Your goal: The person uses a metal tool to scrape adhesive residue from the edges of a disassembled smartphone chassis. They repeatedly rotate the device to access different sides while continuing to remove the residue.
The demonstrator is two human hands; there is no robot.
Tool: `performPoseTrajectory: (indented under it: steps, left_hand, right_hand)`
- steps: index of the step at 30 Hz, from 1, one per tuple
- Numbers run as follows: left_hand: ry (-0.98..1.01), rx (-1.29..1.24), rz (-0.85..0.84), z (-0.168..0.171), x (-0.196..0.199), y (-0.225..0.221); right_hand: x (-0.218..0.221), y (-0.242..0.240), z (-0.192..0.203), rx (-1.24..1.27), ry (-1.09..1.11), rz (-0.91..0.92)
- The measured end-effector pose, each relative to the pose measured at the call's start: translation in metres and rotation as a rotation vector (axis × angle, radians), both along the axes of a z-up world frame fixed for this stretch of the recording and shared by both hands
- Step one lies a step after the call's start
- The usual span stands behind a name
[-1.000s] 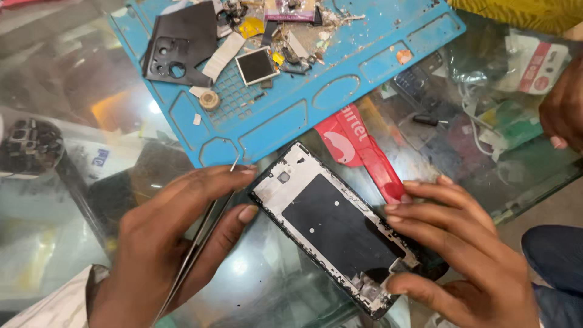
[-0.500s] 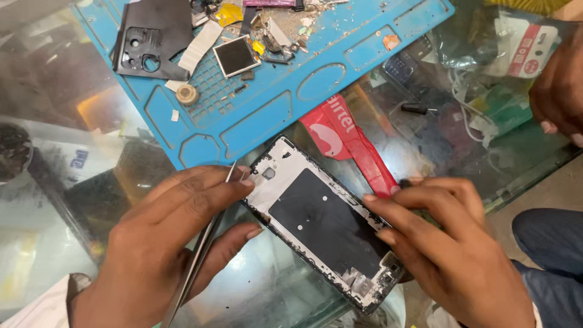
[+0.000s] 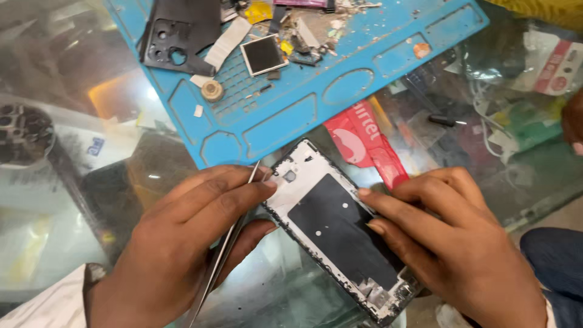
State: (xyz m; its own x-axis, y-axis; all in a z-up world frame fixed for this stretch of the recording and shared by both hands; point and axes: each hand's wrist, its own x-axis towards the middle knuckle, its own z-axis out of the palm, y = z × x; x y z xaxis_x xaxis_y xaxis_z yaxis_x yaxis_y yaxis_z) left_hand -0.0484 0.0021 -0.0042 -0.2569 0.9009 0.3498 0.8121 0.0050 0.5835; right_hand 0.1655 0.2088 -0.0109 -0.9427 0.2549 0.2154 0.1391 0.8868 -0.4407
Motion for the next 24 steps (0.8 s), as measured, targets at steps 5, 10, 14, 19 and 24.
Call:
performPoseTrajectory:
  steps: [5, 10, 14, 19, 24]
  left_hand:
    - [-0.010, 0.026, 0.013, 0.0007, -0.0024, -0.0028]
    - [-0.023, 0.034, 0.013, -0.0008, -0.0032, -0.0047]
    - [-0.036, 0.045, 0.010, -0.0010, -0.0030, -0.0052]
    - [-0.023, 0.036, 0.009, -0.0028, -0.0031, -0.0071]
    - [-0.036, 0.033, 0.009, -0.0015, -0.0027, -0.0062]
  right_hand:
    - [-0.0004, -0.0042, -0.0002, 0.049, 0.019, -0.043]
    - [-0.0013, -0.0033, -0.0002, 0.084, -0.107, -0.041]
    - [-0.0017, -0.0040, -0.0002, 0.100, -0.079, -0.022]
    - [-0.0027, -0.0056, 0.0001, 0.089, -0.043, -0.043]
    - [0.0036, -0.0063, -0.0063, 0.077, -0.001, -0.064]
